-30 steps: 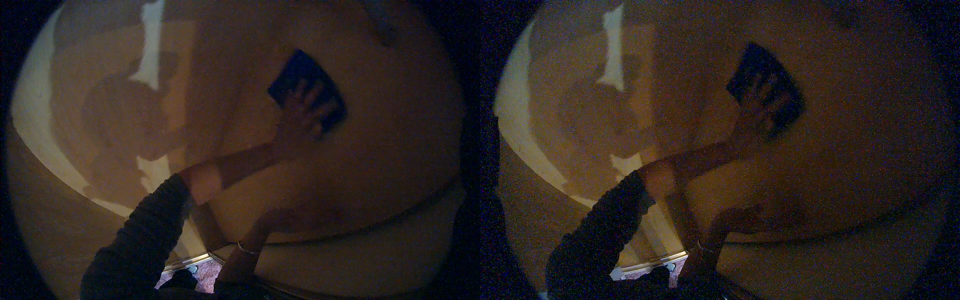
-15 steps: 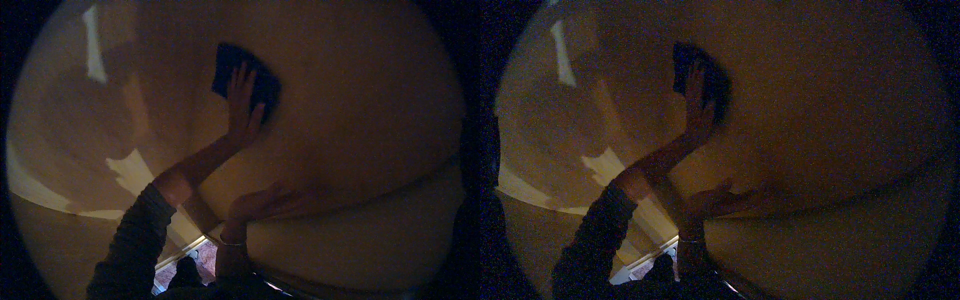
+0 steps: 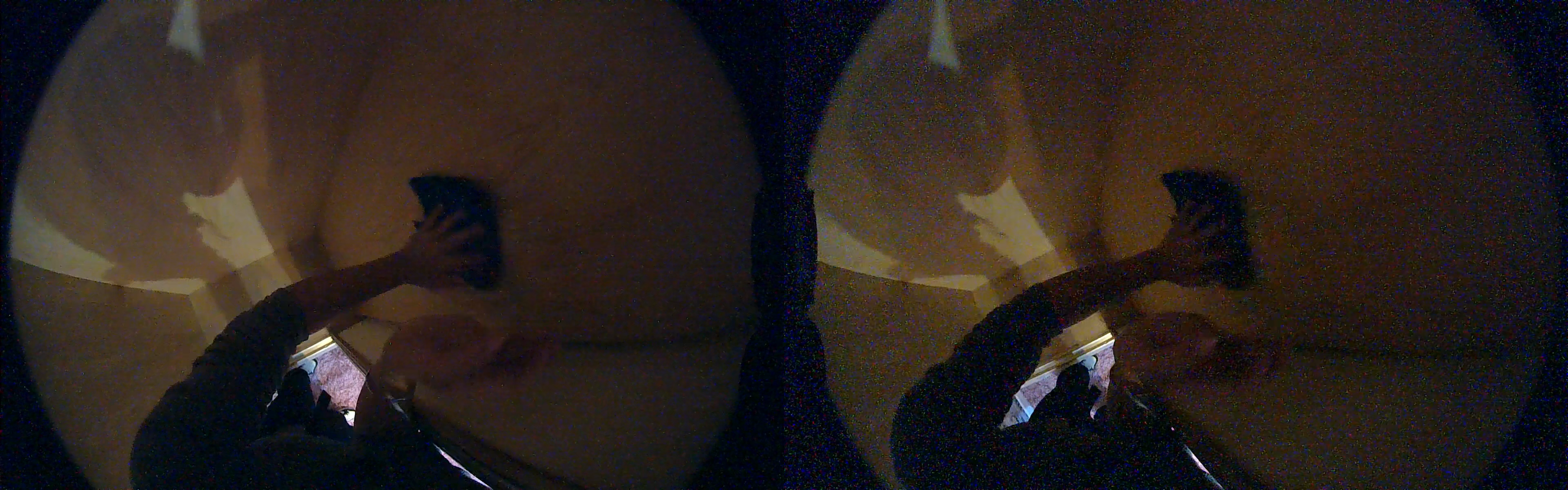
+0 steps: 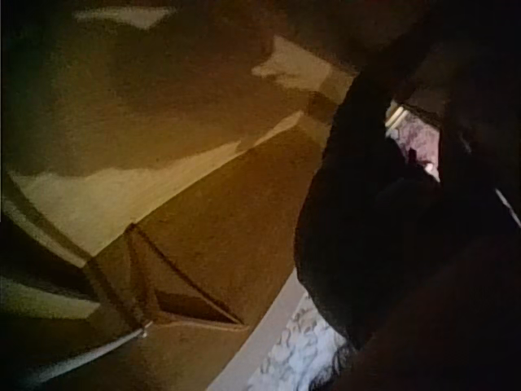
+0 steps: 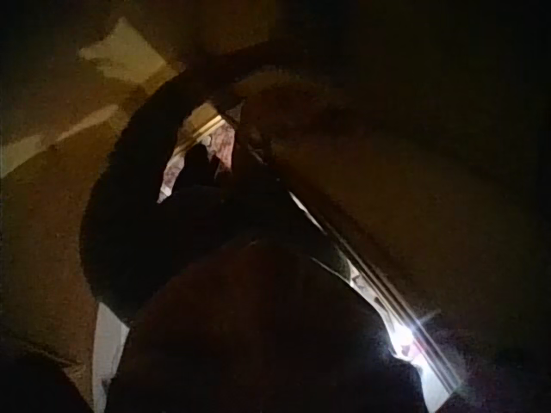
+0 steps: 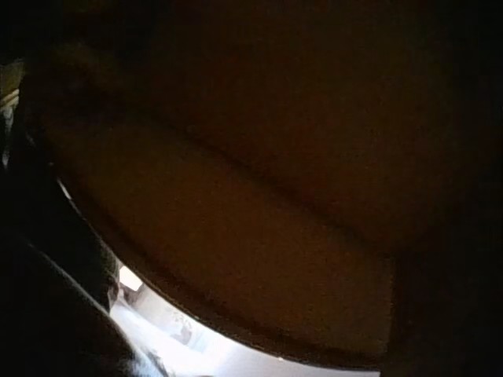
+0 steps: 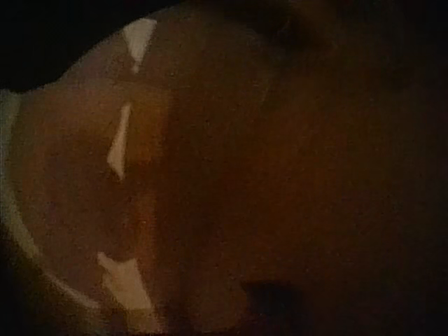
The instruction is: The person wipes a wall with floral wallpaper and a white door using a blue cloth, then opens the door and wipes the interior wooden surface and a metal rod. The person continues wiping the wall and door surfaces throughout the clip.
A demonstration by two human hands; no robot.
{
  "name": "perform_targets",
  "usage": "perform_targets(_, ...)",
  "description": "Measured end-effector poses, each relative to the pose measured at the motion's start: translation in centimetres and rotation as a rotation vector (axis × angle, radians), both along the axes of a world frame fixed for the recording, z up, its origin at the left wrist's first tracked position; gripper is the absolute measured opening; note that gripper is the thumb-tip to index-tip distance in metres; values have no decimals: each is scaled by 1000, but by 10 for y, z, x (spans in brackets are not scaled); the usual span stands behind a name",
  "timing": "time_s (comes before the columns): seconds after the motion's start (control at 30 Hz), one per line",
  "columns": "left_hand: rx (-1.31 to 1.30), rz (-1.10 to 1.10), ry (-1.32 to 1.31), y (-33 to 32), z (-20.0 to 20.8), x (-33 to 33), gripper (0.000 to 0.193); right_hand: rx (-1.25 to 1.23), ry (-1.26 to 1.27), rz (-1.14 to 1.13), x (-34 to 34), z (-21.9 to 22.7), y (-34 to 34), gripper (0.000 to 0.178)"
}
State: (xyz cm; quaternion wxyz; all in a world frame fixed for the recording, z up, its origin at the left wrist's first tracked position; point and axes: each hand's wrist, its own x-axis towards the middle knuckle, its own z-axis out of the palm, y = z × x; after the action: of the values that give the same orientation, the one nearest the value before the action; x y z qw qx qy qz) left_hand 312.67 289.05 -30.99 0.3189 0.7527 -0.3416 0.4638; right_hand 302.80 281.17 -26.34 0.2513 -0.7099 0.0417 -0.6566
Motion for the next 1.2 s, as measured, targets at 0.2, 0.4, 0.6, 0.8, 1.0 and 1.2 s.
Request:
perform_targets(0.2,-521,141,83,30,-5,37,64,-30,-20,4,-8,10,-14,61)
perform_targets(0.4,-629,127,154,56,62,54,68,-45,-43,-15,-1,14,-12,60)
perform_targets(0.6,29,-15,-58,-33,-5,-11,69,-40,-54,-24,-9,19,-23,59)
perform_targets(0.8,-244,-52,323,-90,-99,-51,71,-53,-68,15,-12,23,-41,57)
perform_targets(1.0,-1075,152,578,-130,-95,-46,74,-87,-81,49,-34,16,-65,56)
perform_targets(1.2,-614,101,374,-185,-43,-101,74,-92,-96,82,-49,29,-87,55)
